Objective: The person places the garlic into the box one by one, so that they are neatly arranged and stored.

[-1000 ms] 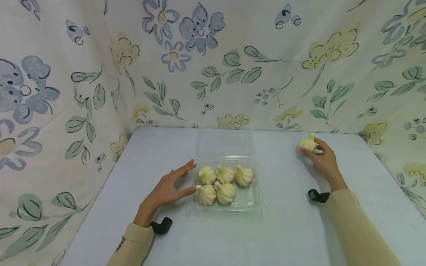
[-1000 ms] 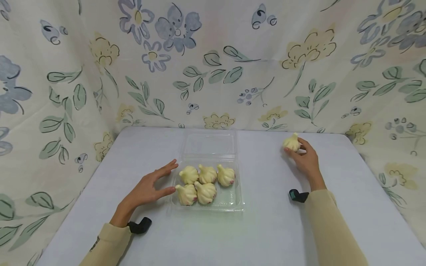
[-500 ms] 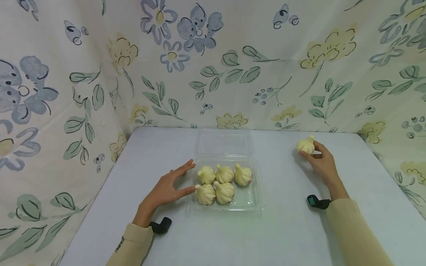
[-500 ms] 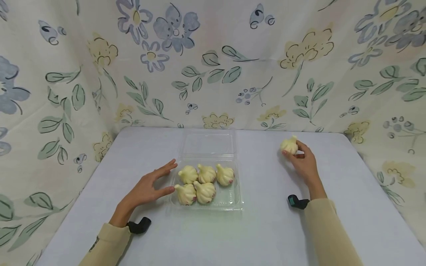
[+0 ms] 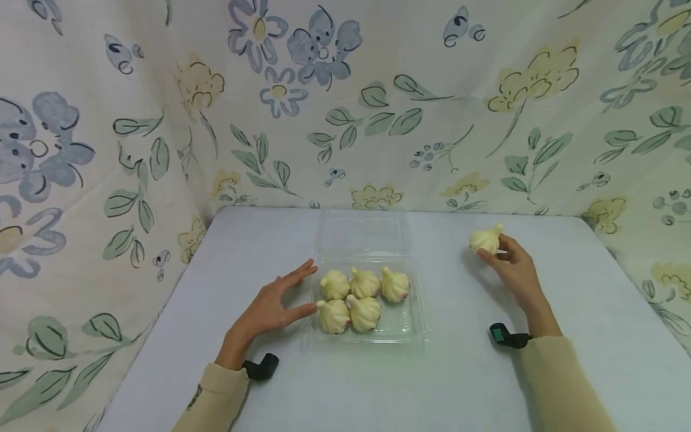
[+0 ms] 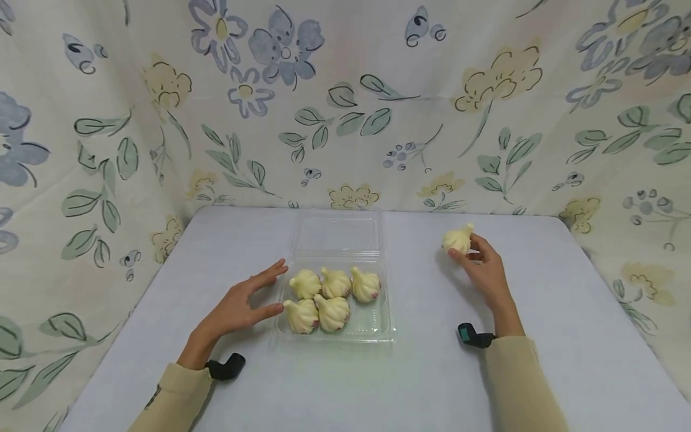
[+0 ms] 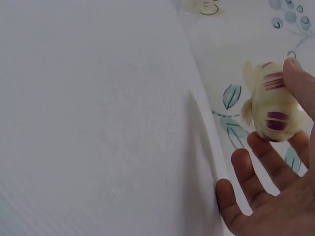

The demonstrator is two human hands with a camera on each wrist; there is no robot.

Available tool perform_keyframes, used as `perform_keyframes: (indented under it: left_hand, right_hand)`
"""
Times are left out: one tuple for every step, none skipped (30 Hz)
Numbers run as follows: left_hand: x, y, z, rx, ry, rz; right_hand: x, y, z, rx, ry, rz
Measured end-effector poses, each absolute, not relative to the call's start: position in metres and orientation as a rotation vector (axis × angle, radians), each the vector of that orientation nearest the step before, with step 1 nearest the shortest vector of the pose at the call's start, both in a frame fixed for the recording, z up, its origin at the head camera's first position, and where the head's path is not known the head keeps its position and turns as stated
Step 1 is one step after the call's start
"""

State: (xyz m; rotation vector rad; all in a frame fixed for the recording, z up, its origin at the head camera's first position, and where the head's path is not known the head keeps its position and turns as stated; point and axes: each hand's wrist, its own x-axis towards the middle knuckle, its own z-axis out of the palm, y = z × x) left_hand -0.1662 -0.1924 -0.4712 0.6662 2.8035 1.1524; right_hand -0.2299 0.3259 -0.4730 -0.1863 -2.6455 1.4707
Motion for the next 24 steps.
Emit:
perform_keyframes:
  left_hand:
    - [-0.166,-0.193,-0.472,0.67,2.806,1.15]
    - [-0.166,-0.193,-0.471,0.669,2.804,1.154]
    - [-0.166,-0.192,-0.471,0.671,2.805,1.153]
    - [-0.166,-0.193,-0.471,0.672,2.805,1.154]
    - [-0.165,-0.192,-0.471,0.672,2.804,1.153]
    - [-0.165,-0.192,-0.47,0.673,2.803,1.156]
    - [-0.165,-0.192,-0.47,0.676,2.801,1.157]
    - [-0.165,-0.192,-0.469,0.676,2.798,1.16]
    - [-0.164,-0.192,-0.469,0.679,2.798,1.159]
    - [-0.164,-0.192,-0.469,0.679,2.797,1.161]
    - [-0.164,-0.192,-0.468,0.678,2.794,1.163]
    - [-0.164,-0.191,-0.468,0.676,2.792,1.164]
    - [-0.164,-0.191,-0.468,0.673,2.791,1.165]
    - [-0.164,-0.191,-0.468,0.67,2.79,1.165]
    - [-0.164,-0.191,-0.467,0.669,2.79,1.164]
    - [-0.163,-0.191,-0.467,0.666,2.789,1.165]
    - [-0.163,-0.191,-0.467,0.665,2.788,1.163]
    - [-0.163,-0.191,-0.467,0.665,2.789,1.162]
    - [-0.163,-0.191,-0.467,0.664,2.789,1.161]
    - [-0.163,-0.191,-0.467,0.664,2.79,1.159]
    - [-0.163,-0.191,-0.467,0.666,2.791,1.158]
    - [-0.164,-0.191,-0.467,0.664,2.792,1.157]
    - [-0.164,-0.191,-0.467,0.663,2.794,1.155]
    - [-0.164,-0.191,-0.467,0.663,2.796,1.153]
  right_hand:
    - [-0.229,0.324,-0.474,-0.178,-2.637,1.481]
    - [-0.228,0.322,-0.474,-0.17,-2.63,1.49]
    - [-0.228,0.32,-0.475,-0.164,-2.623,1.497]
    - [-0.227,0.318,-0.475,-0.156,-2.619,1.501]
    - [-0.227,0.315,-0.475,-0.146,-2.616,1.507]
    - [-0.226,0.313,-0.475,-0.136,-2.613,1.514]
    - [-0.225,0.311,-0.475,-0.127,-2.608,1.52]
    - [-0.224,0.309,-0.474,-0.118,-2.609,1.521]
    - [-0.223,0.306,-0.473,-0.106,-2.611,1.517]
    - [-0.222,0.304,-0.472,-0.095,-2.609,1.521]
    - [-0.221,0.302,-0.471,-0.084,-2.608,1.526]
    - [-0.22,0.3,-0.47,-0.071,-2.612,1.525]
    - [-0.219,0.297,-0.469,-0.059,-2.62,1.523]
    - [-0.218,0.295,-0.467,-0.043,-2.63,1.519]
    - [-0.217,0.293,-0.466,-0.026,-2.64,1.517]
    - [-0.216,0.291,-0.465,-0.009,-2.652,1.52]
    - [-0.215,0.288,-0.463,0.009,-2.668,1.515]
    - [-0.214,0.286,-0.461,0.027,-2.684,1.508]
    - [-0.214,0.284,-0.46,0.042,-2.696,1.504]
    - [-0.213,0.281,-0.458,0.059,-2.704,1.507]
    - [-0.213,0.279,-0.457,0.071,-2.713,1.509]
    - [-0.212,0.277,-0.455,0.083,-2.719,1.51]
    - [-0.211,0.274,-0.454,0.095,-2.725,1.508]
    - [-0.21,0.272,-0.453,0.11,-2.729,1.507]
